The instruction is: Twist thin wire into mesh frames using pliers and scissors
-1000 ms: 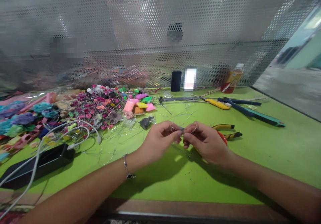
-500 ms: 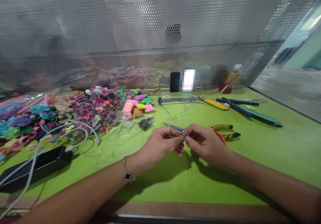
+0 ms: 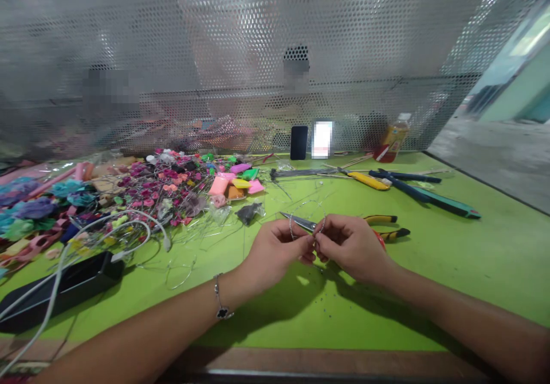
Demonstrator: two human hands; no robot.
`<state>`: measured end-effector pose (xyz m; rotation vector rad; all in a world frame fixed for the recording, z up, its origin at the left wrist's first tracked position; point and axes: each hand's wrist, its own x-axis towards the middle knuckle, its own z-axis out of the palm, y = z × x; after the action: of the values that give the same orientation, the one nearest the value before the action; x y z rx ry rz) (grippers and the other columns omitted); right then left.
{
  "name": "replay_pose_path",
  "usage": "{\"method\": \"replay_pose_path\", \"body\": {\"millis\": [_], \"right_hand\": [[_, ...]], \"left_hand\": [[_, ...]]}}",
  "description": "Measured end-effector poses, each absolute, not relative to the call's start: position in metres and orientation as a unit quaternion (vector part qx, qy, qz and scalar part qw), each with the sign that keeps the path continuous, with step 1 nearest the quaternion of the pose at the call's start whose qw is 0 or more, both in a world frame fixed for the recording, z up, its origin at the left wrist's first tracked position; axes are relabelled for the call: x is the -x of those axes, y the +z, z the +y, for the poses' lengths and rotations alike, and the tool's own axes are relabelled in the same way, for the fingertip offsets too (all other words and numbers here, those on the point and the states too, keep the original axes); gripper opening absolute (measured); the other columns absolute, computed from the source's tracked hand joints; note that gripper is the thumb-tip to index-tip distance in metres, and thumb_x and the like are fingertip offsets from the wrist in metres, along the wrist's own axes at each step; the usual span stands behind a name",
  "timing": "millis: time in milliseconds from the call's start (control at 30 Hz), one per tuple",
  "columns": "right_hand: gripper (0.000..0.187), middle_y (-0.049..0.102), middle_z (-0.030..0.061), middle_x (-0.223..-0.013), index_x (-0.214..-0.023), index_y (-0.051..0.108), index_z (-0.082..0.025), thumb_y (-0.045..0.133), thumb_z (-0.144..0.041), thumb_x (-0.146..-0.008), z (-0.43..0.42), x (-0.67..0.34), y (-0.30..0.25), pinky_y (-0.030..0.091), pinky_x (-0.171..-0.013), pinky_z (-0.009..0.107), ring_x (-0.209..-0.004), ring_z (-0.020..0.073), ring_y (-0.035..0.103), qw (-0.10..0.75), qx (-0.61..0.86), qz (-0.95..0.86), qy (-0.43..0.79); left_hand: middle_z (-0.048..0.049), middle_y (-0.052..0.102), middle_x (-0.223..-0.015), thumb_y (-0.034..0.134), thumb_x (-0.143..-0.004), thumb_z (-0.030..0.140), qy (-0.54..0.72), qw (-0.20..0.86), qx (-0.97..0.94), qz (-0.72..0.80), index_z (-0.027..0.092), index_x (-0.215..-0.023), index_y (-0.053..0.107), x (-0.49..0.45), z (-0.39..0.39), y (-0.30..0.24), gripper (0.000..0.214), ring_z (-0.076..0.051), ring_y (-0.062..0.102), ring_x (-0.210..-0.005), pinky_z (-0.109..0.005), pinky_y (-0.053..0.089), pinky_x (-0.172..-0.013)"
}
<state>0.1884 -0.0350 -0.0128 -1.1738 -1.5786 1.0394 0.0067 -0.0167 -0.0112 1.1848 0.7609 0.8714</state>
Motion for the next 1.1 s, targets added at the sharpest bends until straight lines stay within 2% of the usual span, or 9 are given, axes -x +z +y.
{"method": "replay_pose_path", "body": {"millis": [200, 333, 467, 567, 667, 733, 800, 933, 1100], "right_hand": [[0.013, 0.067, 0.0, -0.053, -0.07, 0.062, -0.023, 0.07, -0.031, -0.075, -0.039, -0.184, -0.011, 0.047, -0.045, 0.027, -0.046, 0.0157, 0.06, 0.454, 0.496, -0.615, 0.413], [0.012, 0.065, -0.0002, -0.052, -0.069, 0.062, -0.023, 0.069, -0.031, -0.075, -0.042, -0.182, -0.011, 0.045, -0.044, 0.027, -0.045, 0.0153, 0.058, 0.452, 0.506, -0.608, 0.411], [0.014, 0.062, -0.0018, -0.05, -0.069, 0.061, -0.023, 0.069, -0.032, -0.075, -0.043, -0.178, -0.013, 0.042, -0.042, 0.026, -0.043, 0.0144, 0.055, 0.459, 0.51, -0.593, 0.42], [0.014, 0.062, -0.0022, -0.051, -0.072, 0.062, -0.022, 0.069, -0.034, -0.077, -0.038, -0.183, -0.009, 0.043, -0.042, 0.026, -0.043, 0.0144, 0.055, 0.431, 0.51, -0.604, 0.435], [0.02, 0.073, 0.0032, -0.068, -0.088, 0.07, -0.02, 0.068, -0.039, -0.083, -0.024, -0.203, 0.002, 0.052, -0.052, 0.03, -0.056, 0.018, 0.065, 0.361, 0.504, -0.661, 0.423], [0.027, 0.079, 0.0078, -0.089, -0.098, 0.073, -0.021, 0.064, -0.045, -0.089, -0.013, -0.225, 0.01, 0.056, -0.062, 0.034, -0.072, 0.0218, 0.071, 0.33, 0.514, -0.713, 0.346], [0.026, 0.079, 0.0088, -0.093, -0.095, 0.076, -0.022, 0.063, -0.045, -0.091, -0.004, -0.247, 0.016, 0.053, -0.067, 0.037, -0.078, 0.0243, 0.071, 0.25, 0.54, -0.773, 0.219], [0.024, 0.076, 0.0086, -0.089, -0.094, 0.078, -0.023, 0.07, -0.044, -0.085, 0.003, -0.278, 0.018, 0.045, -0.058, 0.035, -0.072, 0.0251, 0.068, 0.087, 0.54, -0.828, 0.123], [0.027, 0.073, 0.0085, -0.085, -0.088, 0.078, -0.024, 0.074, -0.05, -0.084, 0.002, -0.283, 0.019, 0.04, -0.052, 0.032, -0.067, 0.023, 0.064, 0.024, 0.539, -0.835, 0.107]], "left_hand": [[-0.0039, 0.068, -0.069, 0.073, -0.089, 0.034, 0.412, 0.493, -0.678, 0.357, 0.018, -0.071, 0.07, -0.004, -0.023, -0.014, 0.024, -0.016, 0.058, -0.066, -0.029, 0.045, -0.064], [-0.0027, 0.063, -0.064, 0.066, -0.094, 0.025, 0.401, 0.293, -0.795, 0.347, 0.019, -0.068, 0.066, 0.001, -0.024, -0.011, 0.027, -0.014, 0.052, -0.062, -0.03, 0.036, -0.061], [-0.0016, 0.057, -0.06, 0.06, -0.096, 0.021, 0.405, 0.216, -0.831, 0.314, 0.019, -0.067, 0.062, 0.002, -0.024, -0.011, 0.03, -0.014, 0.047, -0.06, -0.03, 0.032, -0.059], [-0.0017, 0.059, -0.062, 0.063, -0.094, 0.022, 0.407, 0.261, -0.81, 0.331, 0.019, -0.066, 0.061, 0.001, -0.022, -0.01, 0.029, -0.014, 0.049, -0.061, -0.029, 0.034, -0.06], [-0.003, 0.067, -0.068, 0.068, -0.091, 0.027, 0.405, 0.439, -0.717, 0.36, 0.018, -0.073, 0.066, 0.001, -0.015, -0.008, 0.02, -0.015, 0.059, -0.065, -0.029, 0.044, -0.064], [-0.004, 0.07, -0.071, 0.074, -0.087, 0.033, 0.406, 0.551, -0.633, 0.362, 0.017, -0.079, 0.069, 0.002, -0.008, -0.008, 0.019, -0.016, 0.064, -0.066, -0.031, 0.051, -0.067], [-0.0042, 0.071, -0.07, 0.081, -0.082, 0.037, 0.411, 0.609, -0.575, 0.36, 0.015, -0.082, 0.071, 0.003, -0.002, -0.009, 0.024, -0.016, 0.066, -0.064, -0.032, 0.054, -0.067], [-0.0035, 0.071, -0.069, 0.087, -0.077, 0.038, 0.403, 0.64, -0.543, 0.364, 0.013, -0.087, 0.074, 0.003, 0.005, -0.013, 0.029, -0.015, 0.066, -0.062, -0.033, 0.056, -0.067], [-0.0036, 0.071, -0.068, 0.086, -0.08, 0.034, 0.395, 0.633, -0.553, 0.37, 0.014, -0.084, 0.075, 0.003, 0.005, -0.015, 0.023, -0.014, 0.066, -0.062, -0.031, 0.056, -0.067]]}}
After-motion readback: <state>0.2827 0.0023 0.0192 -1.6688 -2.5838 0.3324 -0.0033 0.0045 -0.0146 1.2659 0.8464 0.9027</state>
